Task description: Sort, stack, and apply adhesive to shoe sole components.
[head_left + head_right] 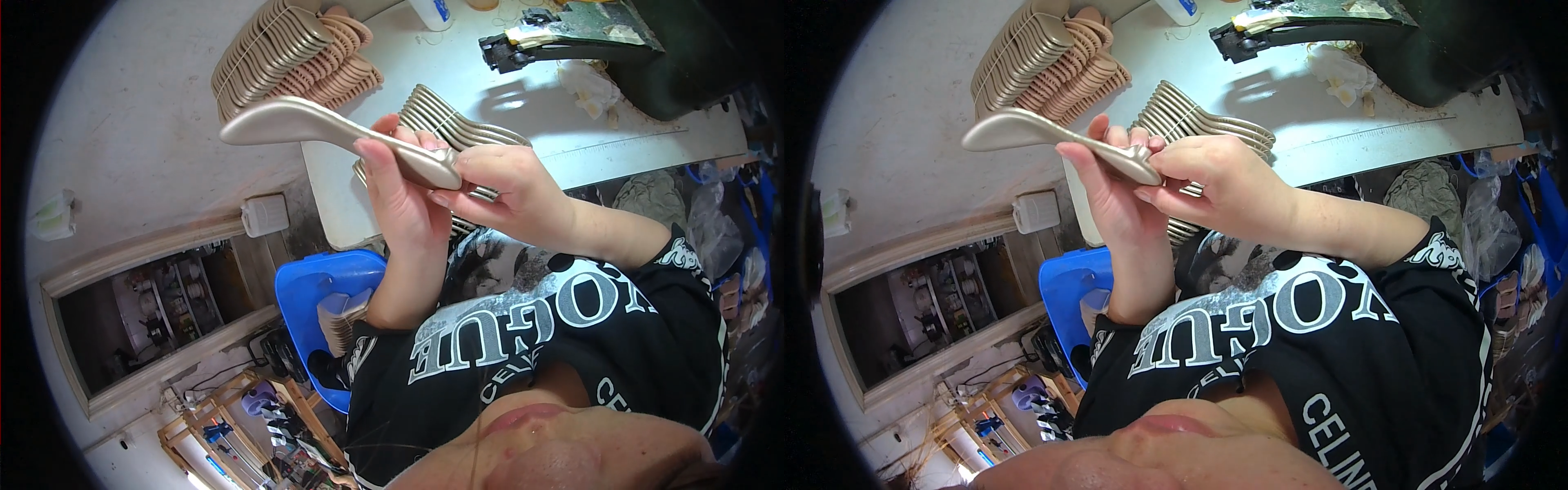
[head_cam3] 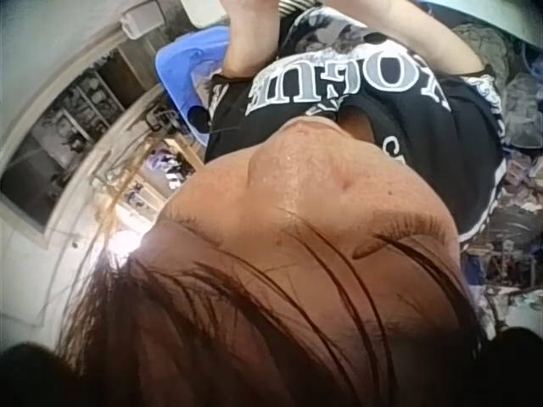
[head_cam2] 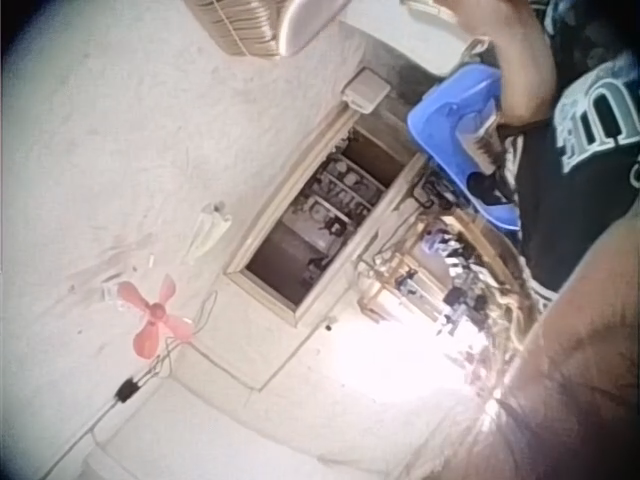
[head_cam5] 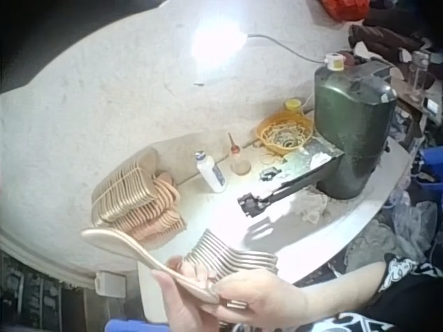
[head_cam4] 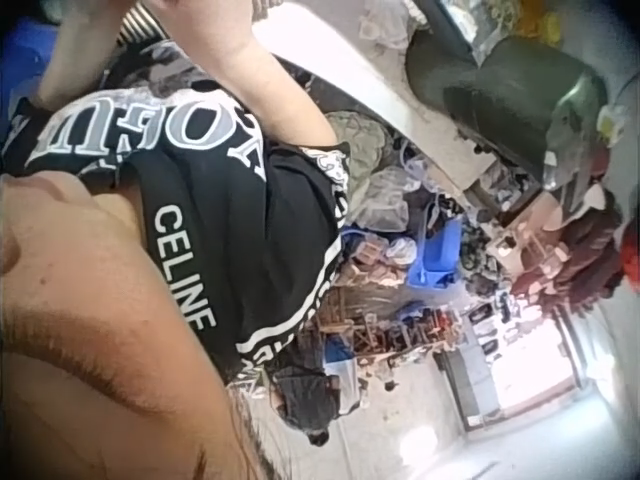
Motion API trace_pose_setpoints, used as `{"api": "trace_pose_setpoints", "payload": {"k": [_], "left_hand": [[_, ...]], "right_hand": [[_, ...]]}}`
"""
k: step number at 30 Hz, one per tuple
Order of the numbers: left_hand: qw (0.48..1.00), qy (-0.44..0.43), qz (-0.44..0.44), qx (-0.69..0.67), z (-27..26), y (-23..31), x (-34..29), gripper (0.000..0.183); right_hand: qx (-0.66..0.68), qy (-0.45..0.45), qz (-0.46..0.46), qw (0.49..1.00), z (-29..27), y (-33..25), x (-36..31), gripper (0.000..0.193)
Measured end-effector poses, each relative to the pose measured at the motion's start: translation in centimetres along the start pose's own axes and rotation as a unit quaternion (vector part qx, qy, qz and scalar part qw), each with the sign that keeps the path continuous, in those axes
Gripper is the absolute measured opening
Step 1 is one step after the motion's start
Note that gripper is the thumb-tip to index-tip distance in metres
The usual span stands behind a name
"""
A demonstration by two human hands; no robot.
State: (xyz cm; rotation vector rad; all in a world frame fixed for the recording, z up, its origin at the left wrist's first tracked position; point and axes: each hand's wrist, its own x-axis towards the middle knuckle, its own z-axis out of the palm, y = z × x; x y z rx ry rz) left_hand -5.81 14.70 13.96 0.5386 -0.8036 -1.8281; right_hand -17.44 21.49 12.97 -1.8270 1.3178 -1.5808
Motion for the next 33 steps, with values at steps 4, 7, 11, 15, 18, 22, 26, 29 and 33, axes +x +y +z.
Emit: {"api": "trace_pose_setpoints", "payload": {"k": [4,7,11,15,18,22,26,29,33], "left_hand": [[0.998,-0.012,0.025,0.058,0.1,0.4,0.3,0.06],[0.991,-0.025,0.058,0.12,0.2,0.0,0.2,0.063],[0.987,-0.034,0.082,0.134,-0.2,-0.6,0.6,0.058],[0.987,-0.027,0.092,0.126,-0.5,-0.9,0.8,0.047],[0.986,0.042,0.079,0.139,-0.1,-0.9,1.1,0.038],[0.999,0.022,-0.026,0.034,0.7,-0.3,0.6,0.039],[0.999,0.009,-0.022,0.021,0.4,0.0,0.2,0.039],[0.999,0.011,-0.008,0.03,0.8,0.1,-0.1,0.037],[0.996,-0.003,0.056,0.068,0.2,-0.2,-0.4,0.035]], "right_hand": [[0.146,-0.026,0.067,0.987,-1.4,0.0,0.5,0.024],[0.472,-0.037,0.275,0.837,-1.9,-0.6,0.8,0.024],[0.453,-0.069,0.286,0.841,-2.2,0.0,1.0,0.023],[0.494,-0.078,0.307,0.81,-2.3,0.7,0.9,0.021],[0.505,-0.07,0.294,0.808,-1.9,0.8,0.8,0.018],[0.531,-0.079,0.272,0.798,-1.3,0.3,0.5,0.015],[0.558,-0.079,0.272,0.78,-1.1,0.1,0.4,0.014],[0.577,-0.102,0.284,0.759,-1.2,0.3,0.4,0.013],[0.622,-0.11,0.329,0.702,-1.2,0.9,0.3,0.009]]}}
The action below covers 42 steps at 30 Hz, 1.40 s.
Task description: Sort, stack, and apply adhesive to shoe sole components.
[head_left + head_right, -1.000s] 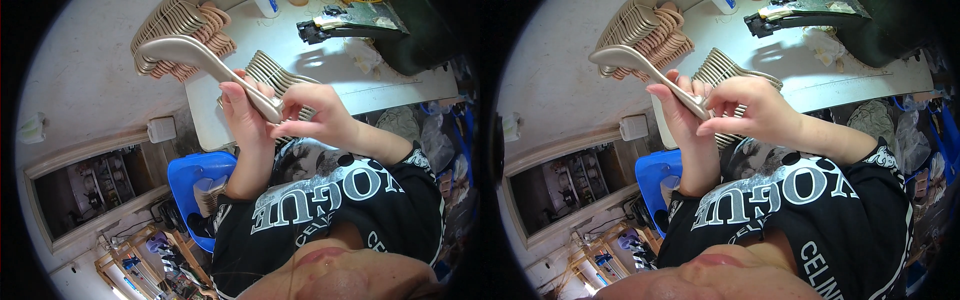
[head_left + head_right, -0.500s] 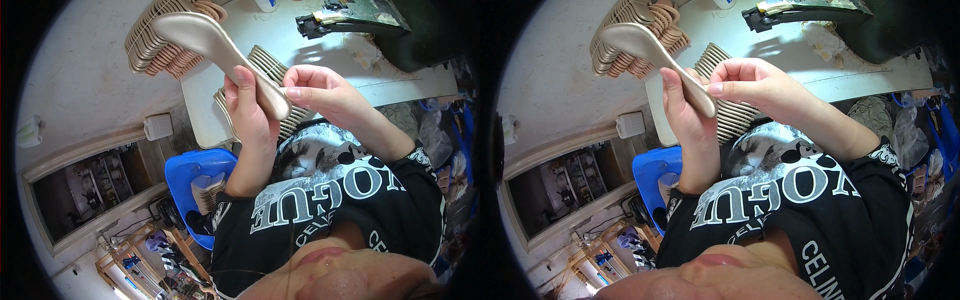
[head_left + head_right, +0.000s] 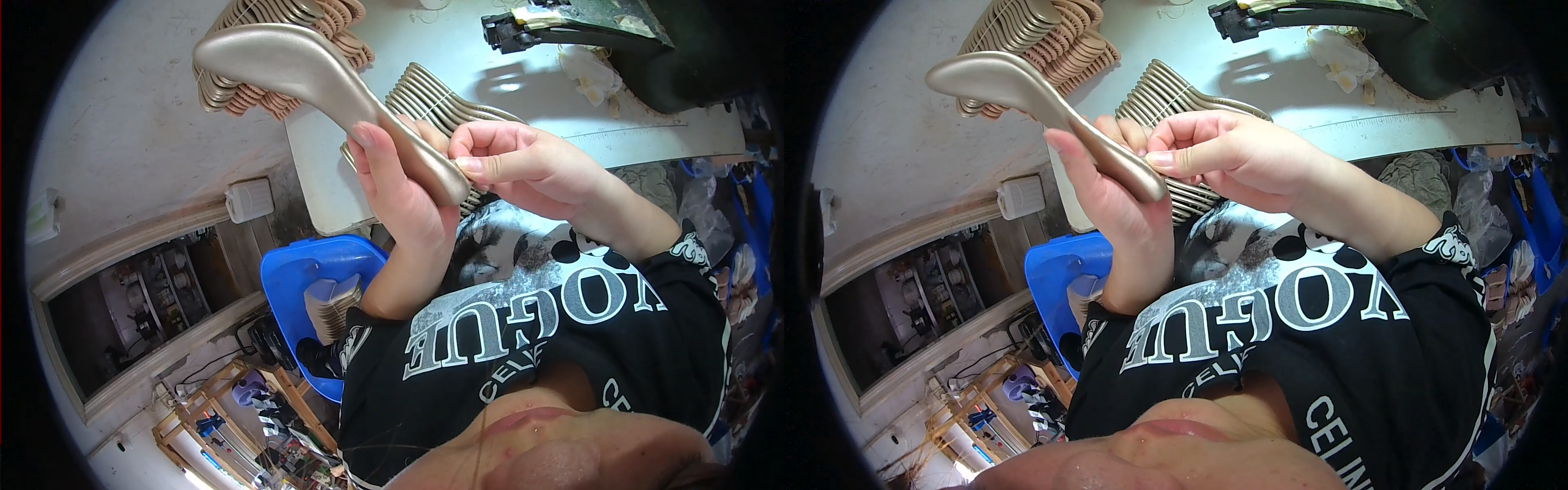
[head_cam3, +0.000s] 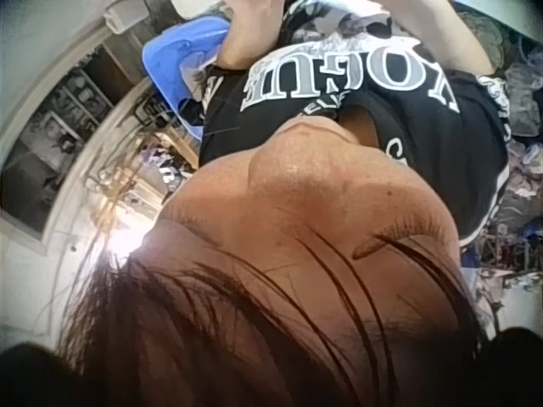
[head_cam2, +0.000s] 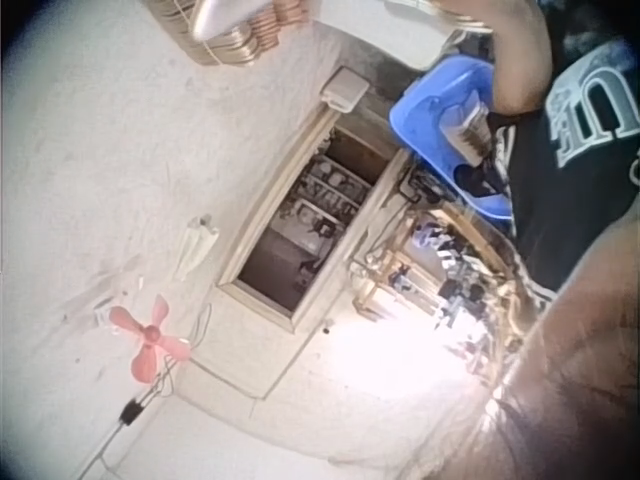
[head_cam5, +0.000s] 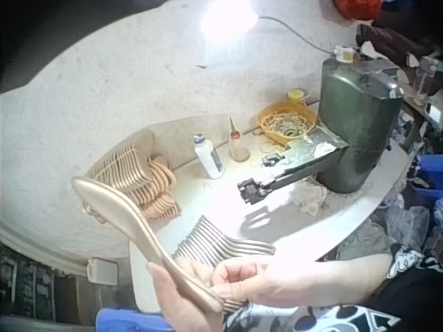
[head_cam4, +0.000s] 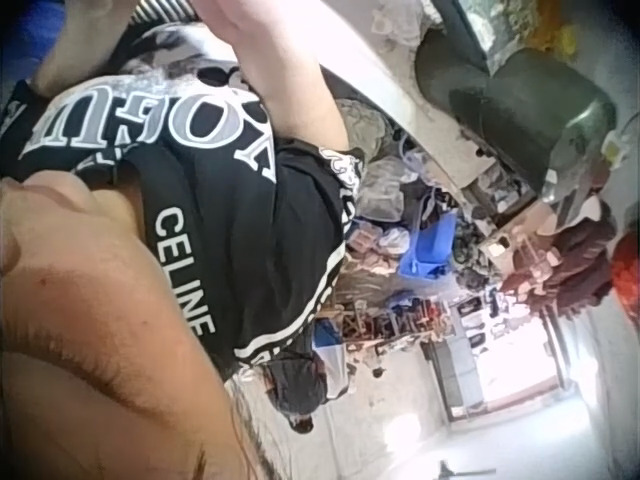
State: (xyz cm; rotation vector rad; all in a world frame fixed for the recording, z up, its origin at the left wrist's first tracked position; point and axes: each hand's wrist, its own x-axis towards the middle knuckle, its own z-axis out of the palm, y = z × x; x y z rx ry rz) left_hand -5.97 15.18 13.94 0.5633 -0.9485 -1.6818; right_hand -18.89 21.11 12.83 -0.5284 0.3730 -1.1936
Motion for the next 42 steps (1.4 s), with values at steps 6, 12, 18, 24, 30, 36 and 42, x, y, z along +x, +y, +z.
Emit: {"api": "trace_pose_setpoints", "payload": {"k": [6,12,18,24,30,36,42], "left_hand": [[0.996,-0.077,-0.011,-0.048,-0.7,-0.6,0.0,0.028],[0.976,-0.198,0.089,-0.003,-1.3,-1.6,-0.3,0.044],[0.976,-0.207,0.051,-0.035,-1.2,-1.3,-0.9,0.056],[0.981,-0.171,0.086,-0.043,-1.5,-1.6,-0.7,0.05],[0.985,-0.12,0.058,-0.107,-1.4,-1.0,0.1,0.047],[0.988,-0.091,0.037,-0.117,-1.1,-1.1,0.0,0.05],[0.988,-0.085,0.031,-0.125,-0.8,-1.2,-0.2,0.053]], "right_hand": [[-0.009,-0.016,0.011,1.0,-0.5,-0.8,0.0,0.009],[-0.052,-0.022,0.028,0.998,0.6,-1.3,0.1,0.009],[-0.016,-0.022,0.053,0.998,0.3,-1.2,-0.1,0.012],[-0.065,0.033,0.115,0.991,-0.4,-0.7,0.4,0.016],[0.001,0.055,0.062,0.997,0.1,-0.6,0.1,0.017],[-0.127,0.059,-0.046,0.989,1.4,-0.5,-0.2,0.018],[-0.135,0.055,-0.068,0.987,1.0,0.1,-0.1,0.015]]}}
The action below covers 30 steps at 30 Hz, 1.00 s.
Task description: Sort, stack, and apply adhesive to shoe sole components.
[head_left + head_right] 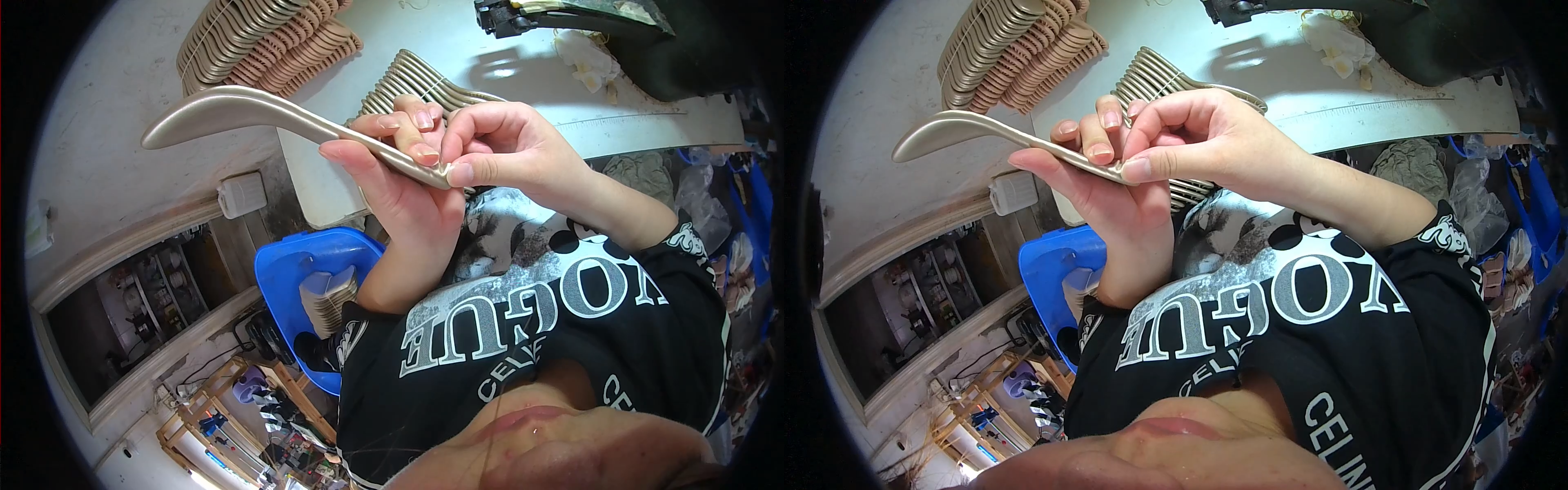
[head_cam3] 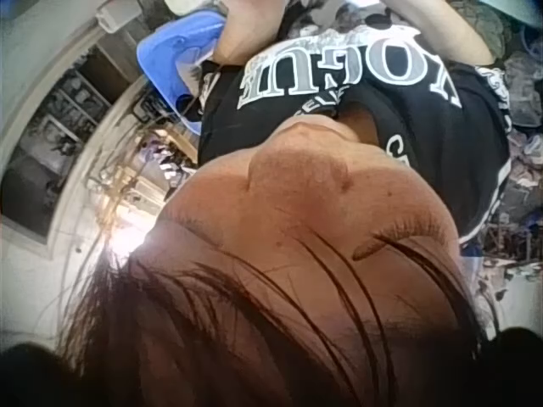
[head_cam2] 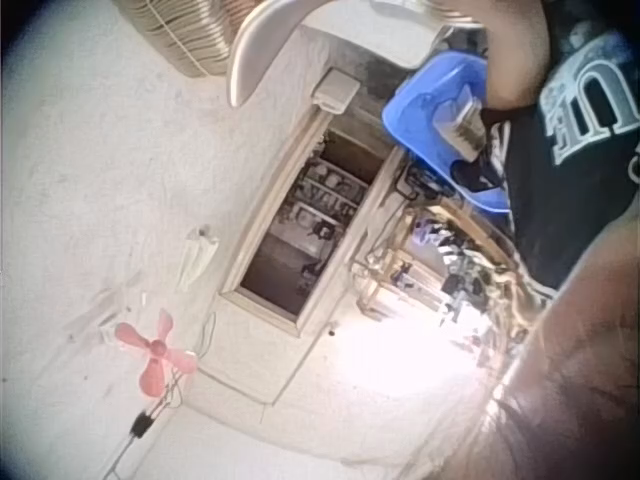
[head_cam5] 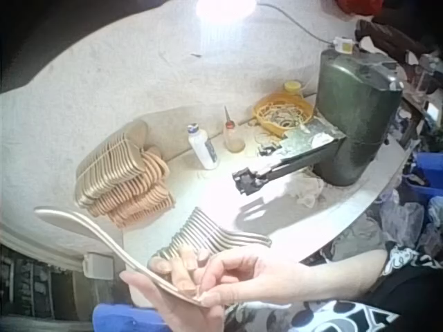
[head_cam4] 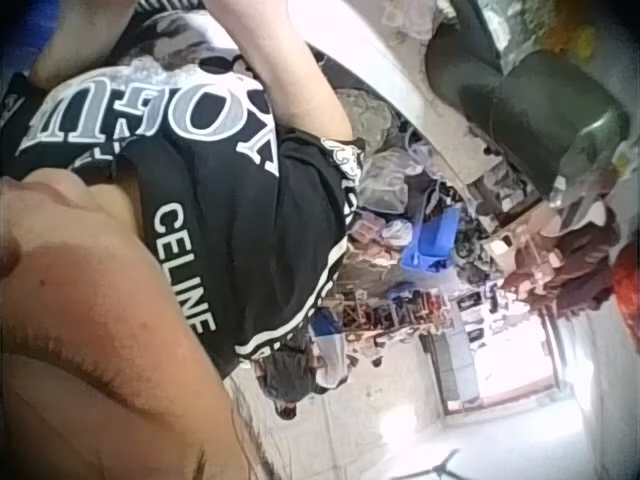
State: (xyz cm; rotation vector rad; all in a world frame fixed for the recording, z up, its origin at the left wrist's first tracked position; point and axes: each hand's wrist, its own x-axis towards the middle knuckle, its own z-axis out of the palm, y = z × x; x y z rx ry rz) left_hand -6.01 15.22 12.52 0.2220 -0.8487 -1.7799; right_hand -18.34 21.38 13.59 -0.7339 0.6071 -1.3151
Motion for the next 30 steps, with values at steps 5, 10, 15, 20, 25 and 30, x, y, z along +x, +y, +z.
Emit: {"api": "trace_pose_setpoints", "payload": {"k": [5,10,15,20,25,30], "left_hand": [[0.999,0.04,-0.015,-0.016,0.3,0.0,-0.3,0.055],[1.0,0.005,-0.009,-0.017,-0.2,-0.1,-0.3,0.055],[1.0,-0.018,0.002,-0.004,-0.1,0.0,-0.4,0.054],[1.0,-0.018,-0.001,-0.003,0.5,-0.1,-0.6,0.047],[1.0,-0.006,-0.013,-0.005,-0.1,-0.2,-0.9,0.053],[1.0,0.014,-0.008,0.009,-0.1,-0.3,-1.2,0.053]], "right_hand": [[-0.003,-0.025,-0.013,1.0,-0.3,0.1,-0.1,0.013],[-0.031,-0.042,0.013,0.999,-0.5,-0.2,0.3,0.017],[-0.001,-0.074,0.056,0.996,-0.8,-0.9,0.1,0.02],[0.017,-0.073,0.048,0.996,-0.5,-0.8,0.0,0.019],[0.025,-0.067,0.066,0.995,-0.5,-1.1,-0.1,0.018],[0.032,-0.087,0.112,0.989,-0.9,-0.5,0.2,0.018]]}}
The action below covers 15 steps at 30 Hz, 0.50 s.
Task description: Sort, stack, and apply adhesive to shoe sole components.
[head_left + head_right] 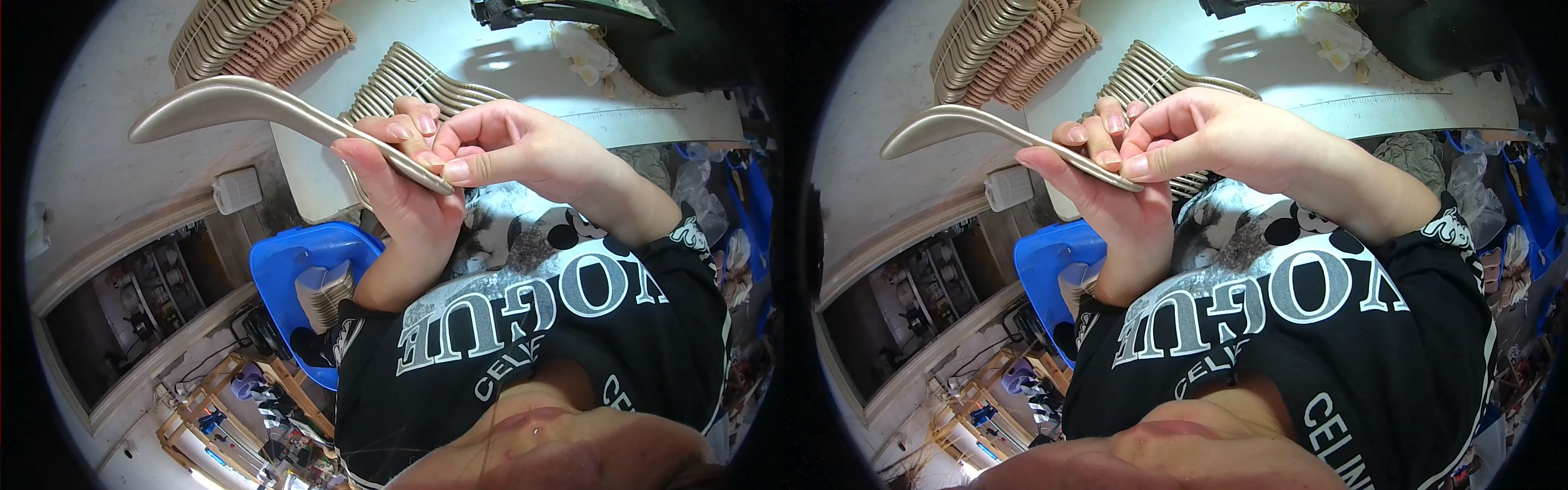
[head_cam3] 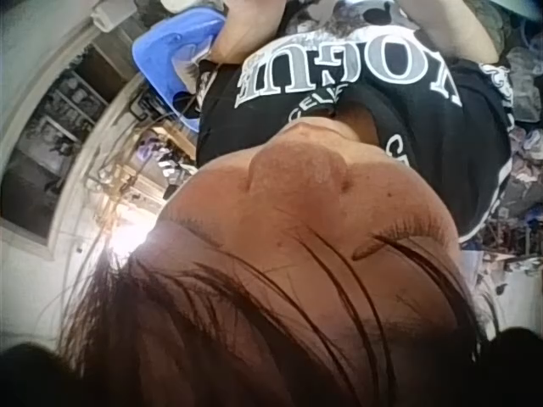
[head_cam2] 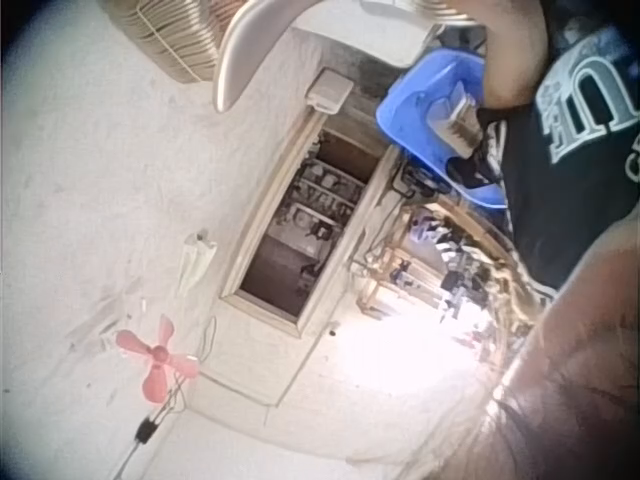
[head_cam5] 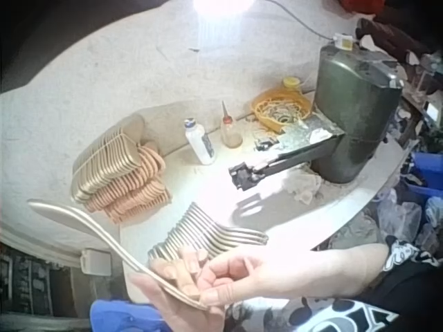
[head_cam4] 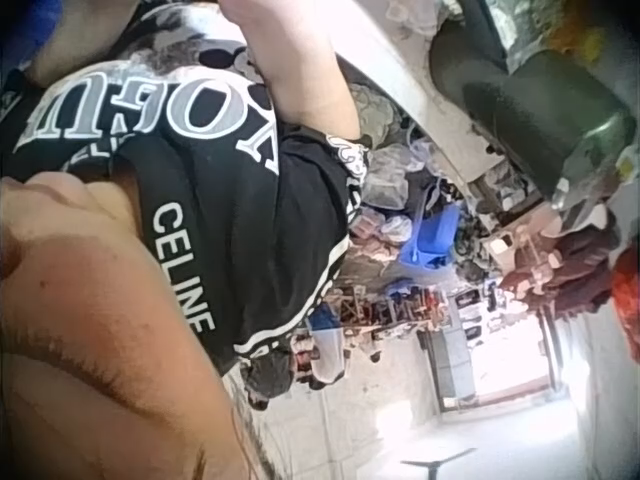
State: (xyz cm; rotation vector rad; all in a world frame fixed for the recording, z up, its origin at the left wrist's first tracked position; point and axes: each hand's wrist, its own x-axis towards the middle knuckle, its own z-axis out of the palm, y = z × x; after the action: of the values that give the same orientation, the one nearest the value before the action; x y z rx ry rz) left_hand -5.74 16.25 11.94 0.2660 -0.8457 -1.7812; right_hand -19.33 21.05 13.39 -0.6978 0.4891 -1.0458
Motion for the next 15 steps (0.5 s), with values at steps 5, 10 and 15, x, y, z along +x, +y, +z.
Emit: {"api": "trace_pose_setpoints", "payload": {"k": [5,10,15], "left_hand": [[0.996,-0.069,0.043,0.039,-0.16,-0.05,0.78,0.054],[0.996,-0.07,0.032,0.046,-0.64,0.0,0.69,0.053],[0.998,-0.044,0.021,0.038,-0.59,-0.12,0.43,0.054]], "right_hand": [[-0.001,-0.013,-0.024,1.0,-0.16,-0.11,-0.2,0.018],[-0.021,-0.023,-0.017,0.999,-0.7,-0.45,-0.17,0.018],[0.013,-0.012,-0.015,1.0,-0.49,0.19,0.14,0.019]]}}
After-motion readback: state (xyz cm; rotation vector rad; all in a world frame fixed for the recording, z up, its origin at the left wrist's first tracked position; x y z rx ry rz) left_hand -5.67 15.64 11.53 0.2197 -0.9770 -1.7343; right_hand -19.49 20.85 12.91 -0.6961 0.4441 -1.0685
